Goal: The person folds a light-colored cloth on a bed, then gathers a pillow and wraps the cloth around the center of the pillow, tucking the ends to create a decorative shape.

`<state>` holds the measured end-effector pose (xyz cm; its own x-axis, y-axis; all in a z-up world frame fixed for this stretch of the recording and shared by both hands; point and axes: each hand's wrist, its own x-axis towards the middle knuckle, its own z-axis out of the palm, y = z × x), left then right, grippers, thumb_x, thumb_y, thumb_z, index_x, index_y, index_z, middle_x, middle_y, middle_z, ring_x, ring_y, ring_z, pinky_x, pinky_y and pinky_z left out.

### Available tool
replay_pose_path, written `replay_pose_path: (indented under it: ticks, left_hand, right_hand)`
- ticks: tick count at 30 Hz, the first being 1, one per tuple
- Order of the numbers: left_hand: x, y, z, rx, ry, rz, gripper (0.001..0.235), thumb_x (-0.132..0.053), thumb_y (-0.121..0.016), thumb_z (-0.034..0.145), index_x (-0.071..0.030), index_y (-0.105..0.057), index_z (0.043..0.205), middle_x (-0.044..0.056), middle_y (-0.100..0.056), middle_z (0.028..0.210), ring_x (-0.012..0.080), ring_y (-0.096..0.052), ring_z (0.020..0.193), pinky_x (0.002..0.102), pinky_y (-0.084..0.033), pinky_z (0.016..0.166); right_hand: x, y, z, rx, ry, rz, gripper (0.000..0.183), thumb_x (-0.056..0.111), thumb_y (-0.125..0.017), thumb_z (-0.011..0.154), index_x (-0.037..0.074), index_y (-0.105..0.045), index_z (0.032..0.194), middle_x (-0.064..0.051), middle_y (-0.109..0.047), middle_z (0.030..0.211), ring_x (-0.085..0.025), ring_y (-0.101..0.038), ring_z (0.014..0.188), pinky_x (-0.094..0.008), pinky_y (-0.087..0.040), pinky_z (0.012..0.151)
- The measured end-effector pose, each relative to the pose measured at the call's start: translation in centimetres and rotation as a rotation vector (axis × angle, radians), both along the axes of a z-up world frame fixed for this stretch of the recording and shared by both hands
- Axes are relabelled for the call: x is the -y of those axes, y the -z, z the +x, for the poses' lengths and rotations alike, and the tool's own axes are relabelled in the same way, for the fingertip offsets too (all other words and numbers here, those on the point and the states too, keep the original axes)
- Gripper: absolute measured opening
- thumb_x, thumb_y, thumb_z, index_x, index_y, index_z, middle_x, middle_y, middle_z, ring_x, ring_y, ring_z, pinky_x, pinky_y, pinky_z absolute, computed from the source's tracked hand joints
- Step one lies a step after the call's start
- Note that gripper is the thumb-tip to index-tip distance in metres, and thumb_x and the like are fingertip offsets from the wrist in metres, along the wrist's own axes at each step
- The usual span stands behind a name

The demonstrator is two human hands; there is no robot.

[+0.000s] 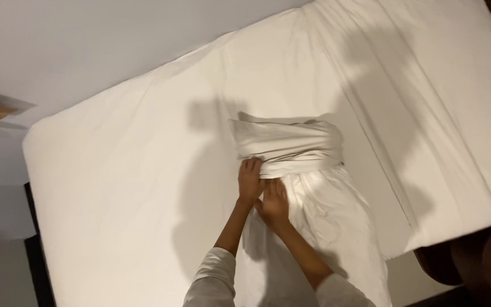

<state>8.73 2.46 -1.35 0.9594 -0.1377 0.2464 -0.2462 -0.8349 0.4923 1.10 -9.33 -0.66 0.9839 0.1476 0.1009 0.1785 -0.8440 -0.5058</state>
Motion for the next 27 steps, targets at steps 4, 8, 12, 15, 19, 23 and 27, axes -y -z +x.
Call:
replay_pose_path:
  ticks: [4, 8, 12, 15, 19, 23, 27]
  left_hand:
    - [-1.1, 0.0, -0.5, -0.021, 0.118, -0.080, 0.053, -0.005, -0.069, 0.069, -0.007, -0.063, 0.121, 0.012, -0.061, 0.115, 0.0375, -0.057, 0.118, 0.046, -0.046, 0.105]
    - [-0.4, -2.4, -1.3, -0.083, -0.064, -0.266, 0.049, -0.007, -0.072, 0.081, -0.003, -0.055, 0.127, 0.016, -0.054, 0.125, 0.0409, -0.053, 0.125, 0.050, -0.046, 0.109]
    - [-0.5, -1.7, -1.3, -0.030, -0.280, -0.329, 0.060, -0.028, -0.080, 0.081, -0.002, -0.046, 0.124, 0.018, -0.046, 0.127, 0.0422, -0.045, 0.127, 0.052, -0.040, 0.112]
    - [-1.3, -0.9, -1.5, -0.082, -0.145, -0.332, 0.039, -0.017, -0.066, 0.093, -0.004, -0.056, 0.128, 0.015, -0.056, 0.120, 0.0361, -0.054, 0.121, 0.047, -0.042, 0.109]
    - [-2.4, -0.3, -3.5, -0.197, -0.001, -0.239, 0.033, -0.015, -0.060, 0.091, -0.010, -0.063, 0.123, 0.012, -0.067, 0.114, 0.0342, -0.061, 0.115, 0.047, -0.047, 0.099]
    - [-2.6, -0.2, -7.4, -0.331, 0.091, -0.310, 0.033, -0.018, -0.063, 0.093, -0.015, -0.066, 0.126, 0.007, -0.071, 0.119, 0.0274, -0.066, 0.118, 0.041, -0.048, 0.103]
    - [-4.5, -4.3, -4.8, -0.408, 0.086, -0.481, 0.047, -0.024, -0.080, 0.083, -0.008, -0.065, 0.125, 0.018, -0.068, 0.120, 0.0391, -0.064, 0.114, 0.052, -0.050, 0.096]
  right_hand:
    - [-1.3, -4.9, 4.9, -0.162, -0.015, -0.176, 0.035, 0.033, -0.067, 0.078, 0.010, -0.072, 0.104, -0.014, -0.072, 0.102, -0.038, -0.064, 0.107, -0.053, -0.036, 0.100]
    - [-1.2, -1.1, 6.5, -0.110, 0.021, -0.175, 0.013, 0.021, -0.066, 0.078, 0.010, -0.073, 0.075, -0.013, -0.073, 0.074, -0.034, -0.071, 0.078, -0.044, -0.039, 0.085]
    - [-1.0, 5.7, 6.6, 0.221, 0.018, -0.209, 0.005, 0.011, -0.070, 0.071, 0.010, -0.073, 0.067, -0.012, -0.069, 0.062, -0.034, -0.070, 0.063, -0.047, -0.048, 0.068]
    - [-0.5, 4.1, 6.1, 0.239, -0.015, -0.144, 0.010, 0.014, -0.071, 0.075, 0.012, -0.070, 0.065, -0.009, -0.066, 0.059, -0.033, -0.068, 0.061, -0.045, -0.048, 0.064]
    - [-0.3, 0.1, 5.2, 0.036, -0.047, -0.156, 0.017, 0.022, -0.068, 0.089, 0.007, -0.073, 0.084, -0.014, -0.072, 0.076, -0.035, -0.072, 0.079, -0.049, -0.052, 0.078]
    - [-0.2, -1.9, 4.8, 0.013, -0.106, -0.194, 0.020, 0.027, -0.062, 0.091, 0.010, -0.072, 0.094, -0.013, -0.073, 0.088, -0.034, -0.071, 0.088, -0.050, -0.049, 0.080]
    - [0.3, -3.0, 2.9, -0.018, -0.148, -0.230, 0.025, 0.030, -0.058, 0.093, 0.012, -0.072, 0.102, -0.012, -0.074, 0.096, -0.033, -0.070, 0.095, -0.050, -0.048, 0.082]
